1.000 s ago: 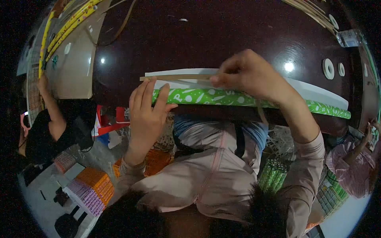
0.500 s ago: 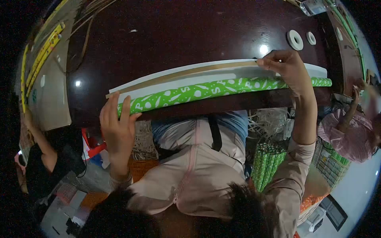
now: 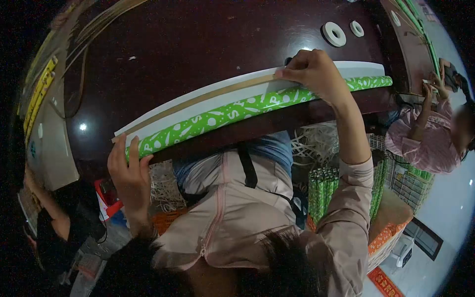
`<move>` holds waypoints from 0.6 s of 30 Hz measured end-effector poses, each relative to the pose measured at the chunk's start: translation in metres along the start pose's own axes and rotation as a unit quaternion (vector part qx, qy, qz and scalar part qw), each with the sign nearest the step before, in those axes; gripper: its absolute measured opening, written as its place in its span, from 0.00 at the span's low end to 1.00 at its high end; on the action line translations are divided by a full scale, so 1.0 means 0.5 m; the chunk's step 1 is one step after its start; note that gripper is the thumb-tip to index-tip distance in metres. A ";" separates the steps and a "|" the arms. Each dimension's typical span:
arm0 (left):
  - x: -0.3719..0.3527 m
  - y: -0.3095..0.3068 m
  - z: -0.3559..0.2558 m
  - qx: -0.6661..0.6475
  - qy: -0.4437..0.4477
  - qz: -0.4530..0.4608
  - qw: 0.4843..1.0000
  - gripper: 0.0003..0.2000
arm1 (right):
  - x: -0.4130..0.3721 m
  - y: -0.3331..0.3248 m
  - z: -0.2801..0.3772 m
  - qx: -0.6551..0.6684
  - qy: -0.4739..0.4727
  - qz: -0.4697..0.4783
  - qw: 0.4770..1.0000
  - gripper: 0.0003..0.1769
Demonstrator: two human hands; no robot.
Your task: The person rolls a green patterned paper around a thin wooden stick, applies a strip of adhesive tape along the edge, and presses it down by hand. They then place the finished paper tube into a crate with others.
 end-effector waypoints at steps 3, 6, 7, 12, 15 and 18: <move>0.001 0.001 0.002 -0.001 -0.002 0.005 1.000 0.23 | 0.002 0.003 -0.002 -0.011 -0.008 0.002 1.000 0.18; -0.001 0.004 0.005 0.001 0.001 0.004 1.000 0.23 | 0.005 0.005 -0.004 -0.008 -0.013 -0.002 1.000 0.18; -0.001 0.004 0.005 0.003 0.003 0.001 1.000 0.23 | 0.006 0.006 -0.005 -0.012 -0.015 -0.001 1.000 0.18; 0.000 0.004 0.004 0.004 0.002 0.000 1.000 0.24 | 0.010 0.014 -0.011 0.006 -0.020 0.003 1.000 0.17; 0.000 0.002 0.002 0.013 0.002 -0.004 1.000 0.24 | 0.008 0.014 -0.013 0.011 -0.016 -0.004 1.000 0.16; 0.000 0.002 0.004 0.012 0.001 -0.005 1.000 0.24 | 0.008 0.013 -0.010 0.012 0.007 0.005 1.000 0.16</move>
Point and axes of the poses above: each hand's wrist, its own x-axis towards the middle knuckle, its own y-axis out of the palm, z = x × y, the point moved 6 cm from there along x, towards the middle knuckle, and after that the axes turned 5 degrees about -x, right-handed, at the moved point
